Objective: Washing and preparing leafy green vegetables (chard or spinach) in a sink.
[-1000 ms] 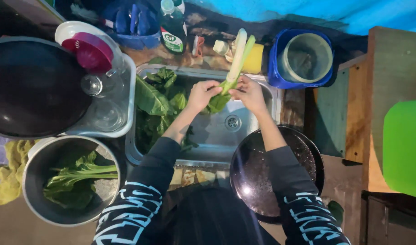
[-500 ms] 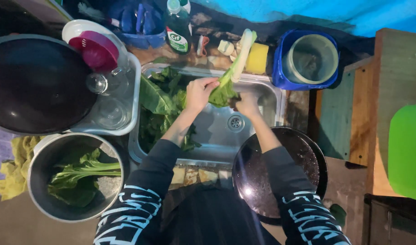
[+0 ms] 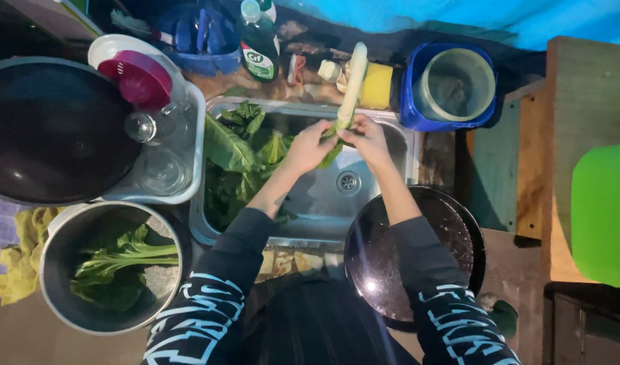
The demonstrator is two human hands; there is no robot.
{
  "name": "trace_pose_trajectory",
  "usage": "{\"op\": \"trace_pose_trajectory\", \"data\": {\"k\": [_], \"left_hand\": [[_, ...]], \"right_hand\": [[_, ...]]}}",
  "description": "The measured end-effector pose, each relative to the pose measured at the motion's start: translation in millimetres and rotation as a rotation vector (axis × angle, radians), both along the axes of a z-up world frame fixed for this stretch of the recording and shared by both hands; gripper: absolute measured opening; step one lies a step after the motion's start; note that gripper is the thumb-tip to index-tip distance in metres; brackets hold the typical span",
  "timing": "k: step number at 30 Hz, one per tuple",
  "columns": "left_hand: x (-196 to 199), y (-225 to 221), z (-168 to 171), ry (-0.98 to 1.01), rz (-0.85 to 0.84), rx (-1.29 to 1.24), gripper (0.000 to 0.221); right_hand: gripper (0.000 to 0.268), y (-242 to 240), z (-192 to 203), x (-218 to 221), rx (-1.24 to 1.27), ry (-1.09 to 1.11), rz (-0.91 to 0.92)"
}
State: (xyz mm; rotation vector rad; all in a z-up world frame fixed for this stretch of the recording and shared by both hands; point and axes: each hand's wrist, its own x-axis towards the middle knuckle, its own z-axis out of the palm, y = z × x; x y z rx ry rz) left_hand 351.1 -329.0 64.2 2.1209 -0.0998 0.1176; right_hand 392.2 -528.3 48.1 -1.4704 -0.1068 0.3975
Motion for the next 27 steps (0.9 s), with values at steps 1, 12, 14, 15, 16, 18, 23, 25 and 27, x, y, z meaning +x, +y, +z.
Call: {"op": "trace_pose_trajectory", "data": {"k": [1,12,14,15,16,18,23,25,27], "left_hand": [[3,-1,-6,-0.051,-0.071,-0.056,0.035],[52,-17,-40,-0.024,-0.33,-0.106,0.054],[62,-21,-40,0.244,-0.392,-0.204,0.049],[64,-23,-35,0.244,-0.393,-0.205,0.049],[66,-25,-30,0.206,-0.341,-0.187,0.048],[71,-28,-29,0.17,-0.292,-0.171,0.047],[64,-23,-15,0.18,-0.326,-0.256,0.046],[61,-16,-4,0.16,-0.353,-0.198,0.048],[62,-11,1,0.137,-0.384,-0.136,0.051]], "right_hand": [[0.034,-1,-1,-3,-0.017,-0.052,-0.052],[0.029,-4,54,-19,-0.011,-0.233,-0.204],[0.029,-1,77,-19,0.043,-0.271,-0.265],[0.029,-2,79,-19,0.042,-0.271,-0.266],[0.028,-3,82,-17,-0.027,-0.33,-0.286],[0.028,-7,82,-14,-0.099,-0.385,-0.308],[0.025,-8,95,-24,-0.031,-0.326,-0.334],[0.025,-8,94,-25,-0.024,-0.293,-0.327],[0.025,-7,93,-23,-0.016,-0.261,-0.326]]}}
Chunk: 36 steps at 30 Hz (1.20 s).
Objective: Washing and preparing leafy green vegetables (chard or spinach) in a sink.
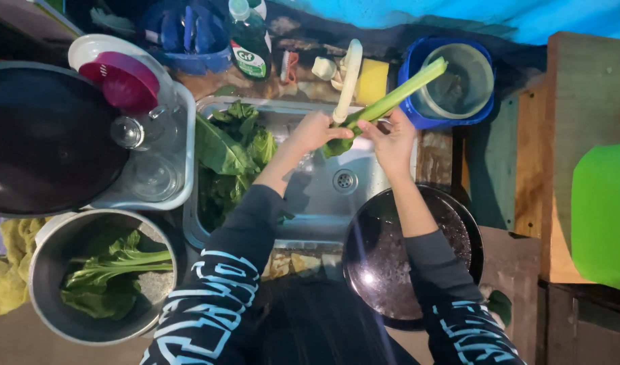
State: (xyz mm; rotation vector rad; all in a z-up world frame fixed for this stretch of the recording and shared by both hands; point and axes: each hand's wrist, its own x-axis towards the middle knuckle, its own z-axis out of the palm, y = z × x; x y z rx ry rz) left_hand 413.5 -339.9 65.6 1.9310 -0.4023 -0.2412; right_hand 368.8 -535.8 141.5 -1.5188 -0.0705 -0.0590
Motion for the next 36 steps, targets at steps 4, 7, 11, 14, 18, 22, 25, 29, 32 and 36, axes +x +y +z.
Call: {"op": "trace_pose_trajectory", "data": {"k": [4,7,11,14,18,22,25,29,32,36], "left_hand": [[0,11,-1,0.032,-0.029,0.222,0.06],[-6,21,-3,0.024,-0.069,0.317,0.066],[-13,21,-32,0.108,0.036,0.059,0.055],[-15,21,-56,0.106,0.016,-0.216,0.051],[-27,31,-71,0.295,0.033,-0.174,0.046],[-45,49,-128,0.247,0.115,-0.068,0.039],[-64,55,-146,0.389,0.197,-0.297,0.034],[-90,68,-157,0.582,0.321,-0.501,0.026],[-95,72,-159,0.641,0.404,-0.665,0.02],[-100,76,-161,0.54,0.597,-0.501,0.016]], "right_hand": [[0.026,1,5,2,-0.031,-0.001,0.001],[0.025,-12,7,7,-0.005,-0.016,0.007],[0.025,-11,26,8,0.037,-0.02,0.047],[0.026,-11,23,4,0.005,-0.031,0.039],[0.026,-13,36,5,0.01,-0.015,0.004],[0.028,-27,70,9,0.038,-0.061,-0.03],[0.027,-31,77,8,0.011,-0.039,-0.023],[0.025,-40,64,11,0.037,-0.038,-0.026],[0.029,-38,64,9,0.047,0.021,0.033],[0.028,-41,52,10,0.054,0.01,0.014]]}}
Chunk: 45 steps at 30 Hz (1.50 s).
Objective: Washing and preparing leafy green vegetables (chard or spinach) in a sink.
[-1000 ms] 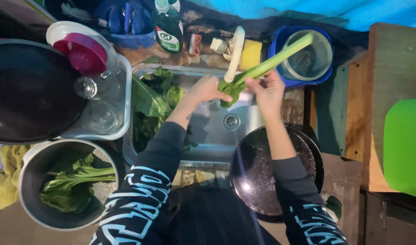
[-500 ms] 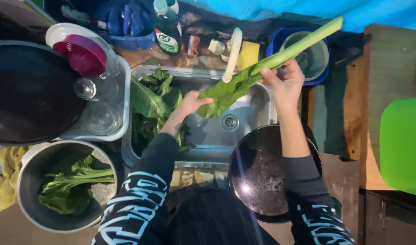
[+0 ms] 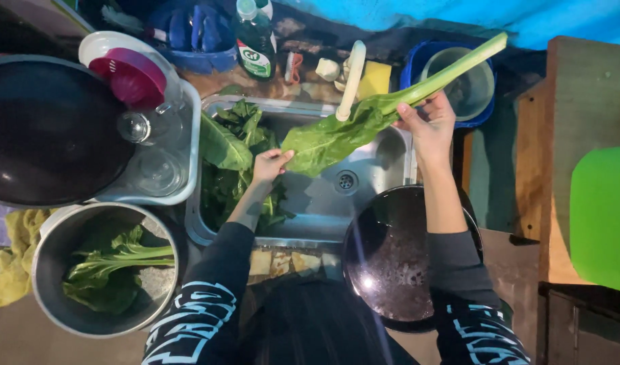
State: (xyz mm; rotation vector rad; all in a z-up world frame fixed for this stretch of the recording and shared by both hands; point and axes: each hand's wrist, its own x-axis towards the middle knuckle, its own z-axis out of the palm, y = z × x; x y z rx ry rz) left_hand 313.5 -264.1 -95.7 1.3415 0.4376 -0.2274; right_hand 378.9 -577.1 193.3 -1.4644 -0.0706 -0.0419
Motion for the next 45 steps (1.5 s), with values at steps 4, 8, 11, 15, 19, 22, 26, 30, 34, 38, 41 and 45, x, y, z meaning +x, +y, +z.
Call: {"op": "trace_pose_trajectory", "data": {"k": [4,8,11,15,19,22,26,30,34,38,41,45], "left_hand": [[4,2,-21,-0.034,0.147,-0.093,0.023],[7,3,-6,-0.037,0.23,-0.082,0.015],[10,7,-12,-0.116,0.208,-0.006,0.018],[10,15,12,-0.119,0.28,-0.041,0.02],[2,25,77,-0.152,0.327,-0.016,0.027],[-6,33,118,-0.177,0.352,0.049,0.028],[-20,42,171,-0.212,0.337,0.158,0.028],[-33,45,175,-0.198,0.348,0.24,0.028],[-36,37,101,-0.31,0.31,0.305,0.027],[-24,-1,73,-0.406,-0.038,0.523,0.057],[-11,-47,126,-0.733,-0.23,0.826,0.102],[20,-89,124,-0.786,-0.174,0.656,0.076]], "right_hand": [[0.029,-3,-4,-1,0.002,0.03,-0.032],[0.029,-7,-15,-1,0.067,0.036,-0.013],[0.029,-4,-20,-3,0.069,0.041,-0.07],[0.031,-8,-53,-1,0.103,0.079,-0.084],[0.032,4,-78,-6,0.094,0.149,-0.142],[0.036,22,-80,-14,0.096,0.151,-0.127],[0.047,38,-115,-19,0.204,0.184,-0.087],[0.049,53,-129,-26,0.197,0.264,-0.08],[0.037,57,-117,-29,0.171,0.244,-0.068],[0.023,56,-89,-32,0.146,0.186,-0.103],[0.023,65,-78,-34,0.132,0.156,-0.168],[0.018,74,-88,-30,0.218,0.148,-0.145]]}}
